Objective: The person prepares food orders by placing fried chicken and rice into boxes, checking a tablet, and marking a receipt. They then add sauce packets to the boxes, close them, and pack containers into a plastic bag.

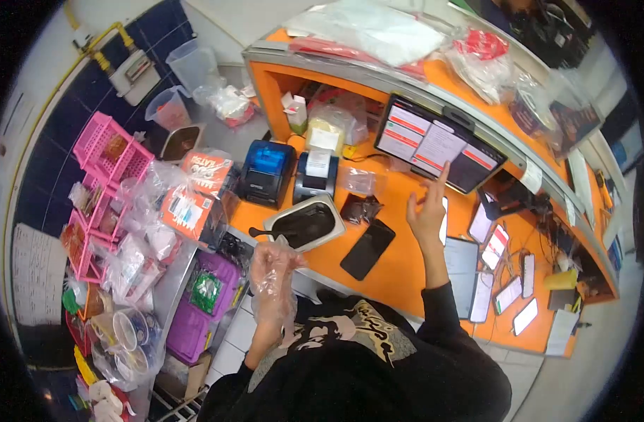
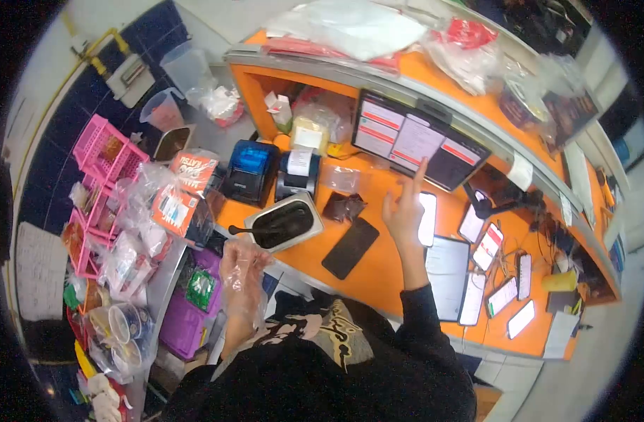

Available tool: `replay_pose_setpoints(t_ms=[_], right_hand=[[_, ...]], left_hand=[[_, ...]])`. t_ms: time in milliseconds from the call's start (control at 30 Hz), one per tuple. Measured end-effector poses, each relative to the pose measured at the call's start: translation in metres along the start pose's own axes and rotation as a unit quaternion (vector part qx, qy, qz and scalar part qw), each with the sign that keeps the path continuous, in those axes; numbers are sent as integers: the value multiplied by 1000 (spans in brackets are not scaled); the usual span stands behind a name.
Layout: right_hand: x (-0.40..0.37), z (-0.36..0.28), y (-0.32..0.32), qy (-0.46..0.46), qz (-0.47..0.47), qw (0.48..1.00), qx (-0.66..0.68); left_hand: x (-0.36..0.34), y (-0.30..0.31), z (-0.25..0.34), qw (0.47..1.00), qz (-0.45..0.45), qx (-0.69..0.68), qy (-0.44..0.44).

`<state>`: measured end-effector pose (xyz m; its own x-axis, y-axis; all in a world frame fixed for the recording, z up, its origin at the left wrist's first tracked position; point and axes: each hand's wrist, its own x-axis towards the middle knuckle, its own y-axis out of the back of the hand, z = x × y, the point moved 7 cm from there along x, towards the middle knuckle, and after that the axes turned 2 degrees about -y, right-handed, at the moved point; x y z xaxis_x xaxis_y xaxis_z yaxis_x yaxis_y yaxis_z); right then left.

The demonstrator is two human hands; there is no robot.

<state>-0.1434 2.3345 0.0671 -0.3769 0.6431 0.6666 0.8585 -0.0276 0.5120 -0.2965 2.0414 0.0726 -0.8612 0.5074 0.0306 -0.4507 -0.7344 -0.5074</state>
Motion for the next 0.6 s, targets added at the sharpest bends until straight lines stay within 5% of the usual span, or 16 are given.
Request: replay_pose_setpoints(t_ms=[333,600], right_hand=[[-29,26,-23,-46,-65,995,-63],[-7,10,-4,-33,-7,999,-32]], left_hand=[[-5,7,-3,1000,14,27,7],[-5,11,4,998,27,47,8]])
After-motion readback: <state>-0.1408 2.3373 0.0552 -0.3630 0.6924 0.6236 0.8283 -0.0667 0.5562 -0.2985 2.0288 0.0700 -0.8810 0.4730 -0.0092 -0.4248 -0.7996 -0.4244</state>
